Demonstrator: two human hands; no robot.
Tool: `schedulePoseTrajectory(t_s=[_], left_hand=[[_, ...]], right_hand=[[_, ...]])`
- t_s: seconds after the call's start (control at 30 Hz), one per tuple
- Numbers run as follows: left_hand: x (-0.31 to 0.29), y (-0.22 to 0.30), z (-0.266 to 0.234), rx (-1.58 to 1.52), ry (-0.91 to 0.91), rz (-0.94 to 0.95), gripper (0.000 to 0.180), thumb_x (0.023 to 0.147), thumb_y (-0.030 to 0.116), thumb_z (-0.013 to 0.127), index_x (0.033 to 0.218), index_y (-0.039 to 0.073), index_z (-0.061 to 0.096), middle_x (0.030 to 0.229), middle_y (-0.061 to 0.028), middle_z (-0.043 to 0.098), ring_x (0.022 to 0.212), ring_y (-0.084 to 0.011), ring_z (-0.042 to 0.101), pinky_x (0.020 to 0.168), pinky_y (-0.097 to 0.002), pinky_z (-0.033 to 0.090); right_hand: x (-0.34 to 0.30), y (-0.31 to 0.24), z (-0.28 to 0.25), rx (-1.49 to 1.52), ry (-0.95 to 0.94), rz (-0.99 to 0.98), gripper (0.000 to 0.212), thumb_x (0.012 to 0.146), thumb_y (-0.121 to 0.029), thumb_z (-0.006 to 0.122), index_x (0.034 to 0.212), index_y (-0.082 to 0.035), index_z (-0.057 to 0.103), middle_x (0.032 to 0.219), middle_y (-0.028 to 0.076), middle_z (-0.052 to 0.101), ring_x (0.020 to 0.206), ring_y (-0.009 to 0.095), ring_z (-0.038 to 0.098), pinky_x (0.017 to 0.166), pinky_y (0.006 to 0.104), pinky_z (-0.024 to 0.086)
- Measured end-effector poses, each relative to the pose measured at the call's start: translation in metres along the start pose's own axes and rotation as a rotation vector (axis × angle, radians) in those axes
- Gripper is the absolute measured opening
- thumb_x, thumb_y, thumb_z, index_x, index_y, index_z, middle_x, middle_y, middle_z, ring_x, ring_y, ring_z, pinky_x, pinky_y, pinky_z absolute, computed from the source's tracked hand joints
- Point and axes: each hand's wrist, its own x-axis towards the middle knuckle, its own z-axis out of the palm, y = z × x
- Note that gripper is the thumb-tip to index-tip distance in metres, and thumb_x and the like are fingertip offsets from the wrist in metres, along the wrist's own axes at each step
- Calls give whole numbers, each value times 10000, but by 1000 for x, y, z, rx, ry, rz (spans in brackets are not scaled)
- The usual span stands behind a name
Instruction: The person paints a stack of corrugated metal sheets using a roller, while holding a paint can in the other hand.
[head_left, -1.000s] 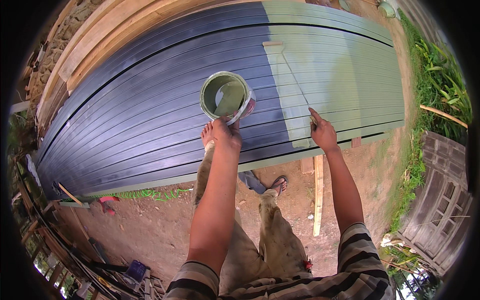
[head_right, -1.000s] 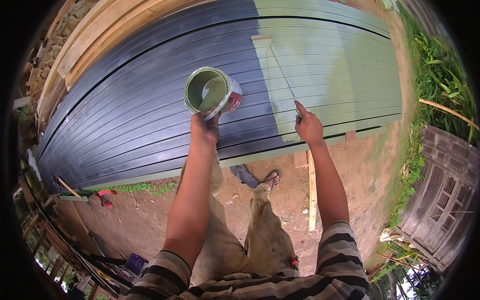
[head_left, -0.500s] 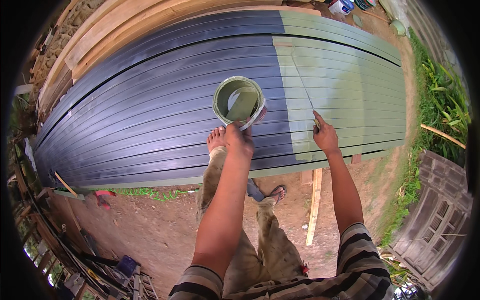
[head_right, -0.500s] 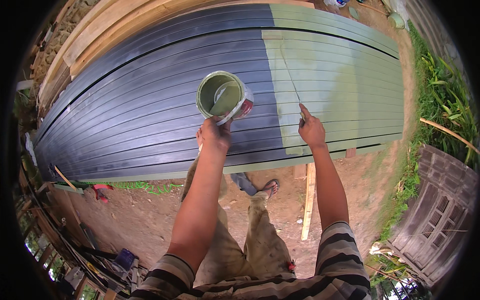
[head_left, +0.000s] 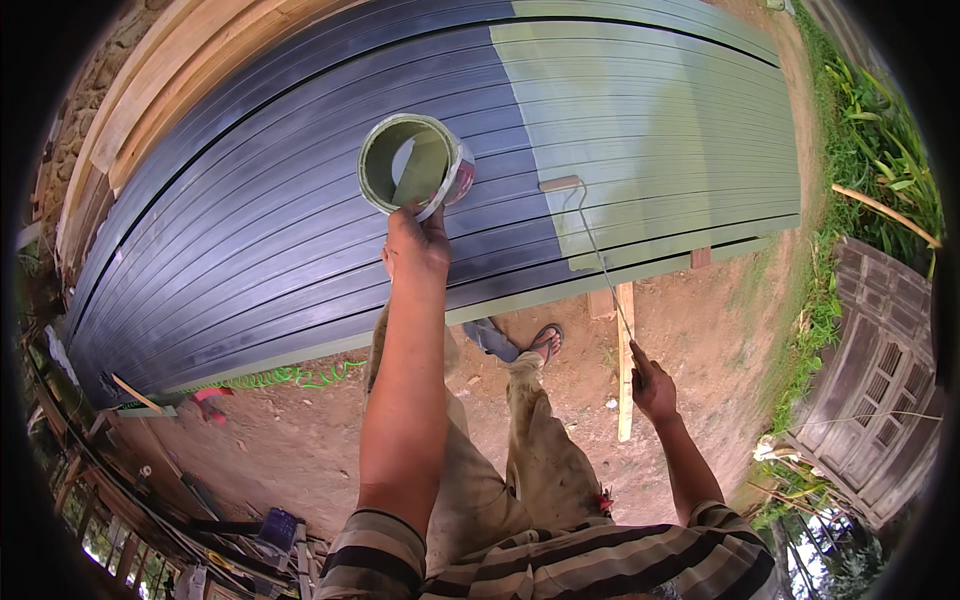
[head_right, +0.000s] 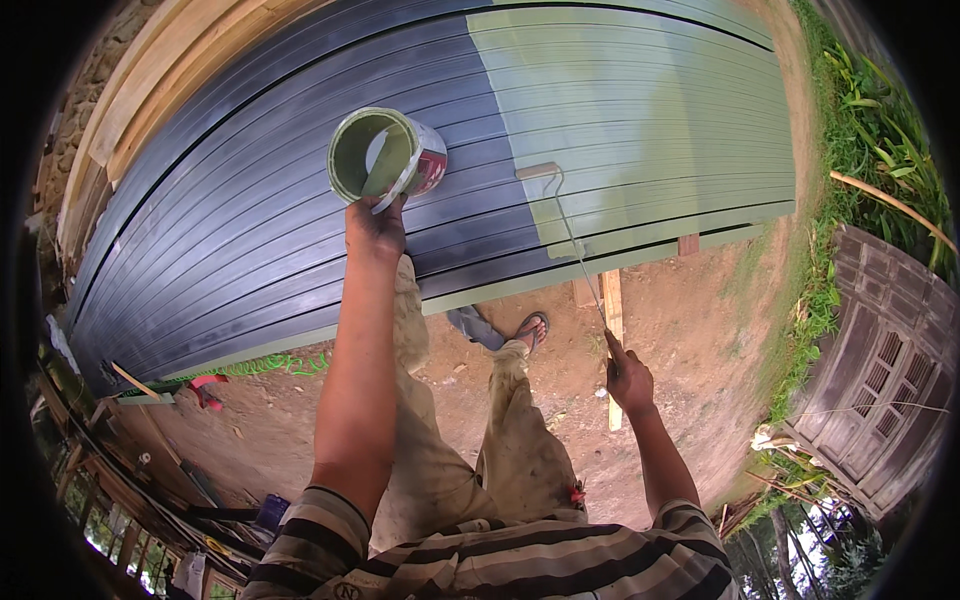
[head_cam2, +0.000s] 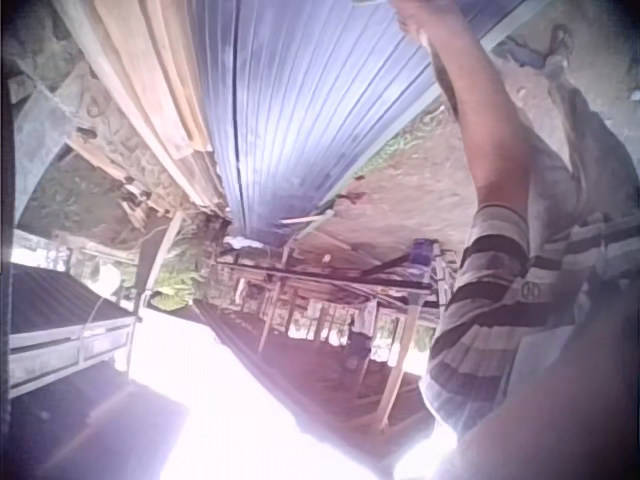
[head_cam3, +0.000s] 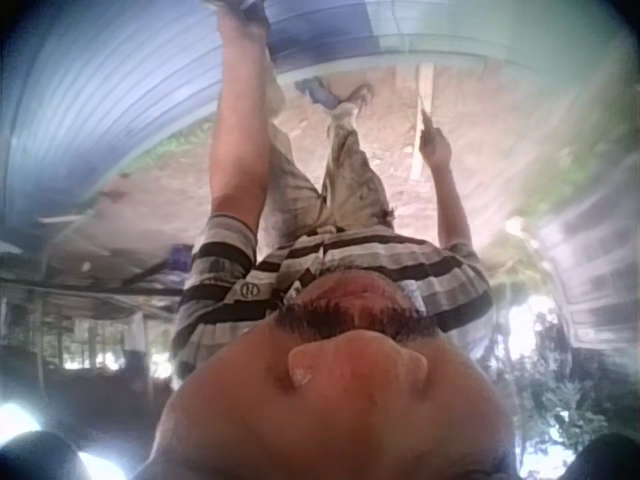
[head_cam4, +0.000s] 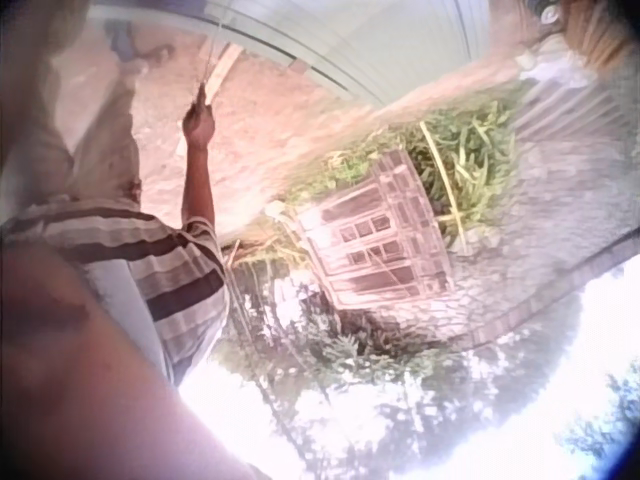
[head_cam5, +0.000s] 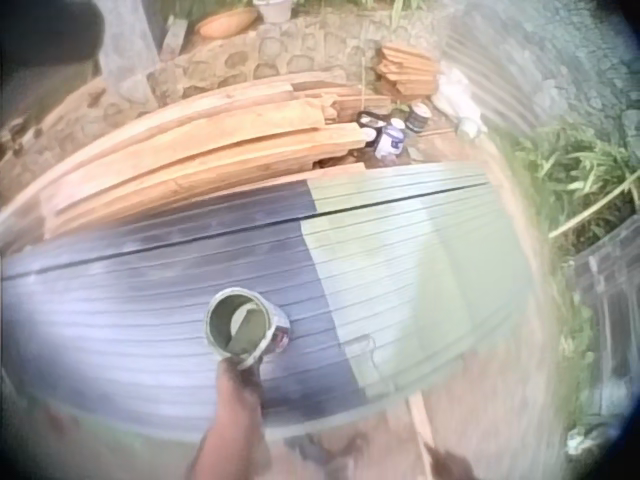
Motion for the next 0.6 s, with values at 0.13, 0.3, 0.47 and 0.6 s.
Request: schedulePoseTrajectory(t_s=[0.13,0.3,0.47,0.6], left_hand=[[-2,-9,-9,69,-77,-8,446,814,-101,552,1229,-210,427,1289,-257,531,1105,-392,633,946,-475,600],[-8,-24,-6,149,-62,-58,421,866,-56,487,1286,-73,479,1341,-207,531,1211,-364,575,1069,-501,497],[-7,-39,-14,188,-147,-111,389,908,-32,458,1295,-55,486,1365,-216,512,1245,-373,549,1108,-498,473],[1,-47,-22,211,-102,-114,382,917,-38,432,1294,-73,478,1370,-232,498,1240,-389,547,1111,-495,481]], right_hand=[[-69,26,12,-27,-81,83,634,929,-167,598,1514,-344,430,836,194,625,724,438,650,648,536,529],[-140,47,20,-28,-110,120,588,937,-179,583,1493,-341,478,819,180,623,702,425,637,632,506,531],[-181,46,23,11,-125,167,564,943,-172,576,1482,-319,497,827,182,634,684,425,632,625,506,529],[-191,40,24,7,-97,172,581,940,-158,587,1493,-303,482,824,187,625,672,432,629,605,515,520]])
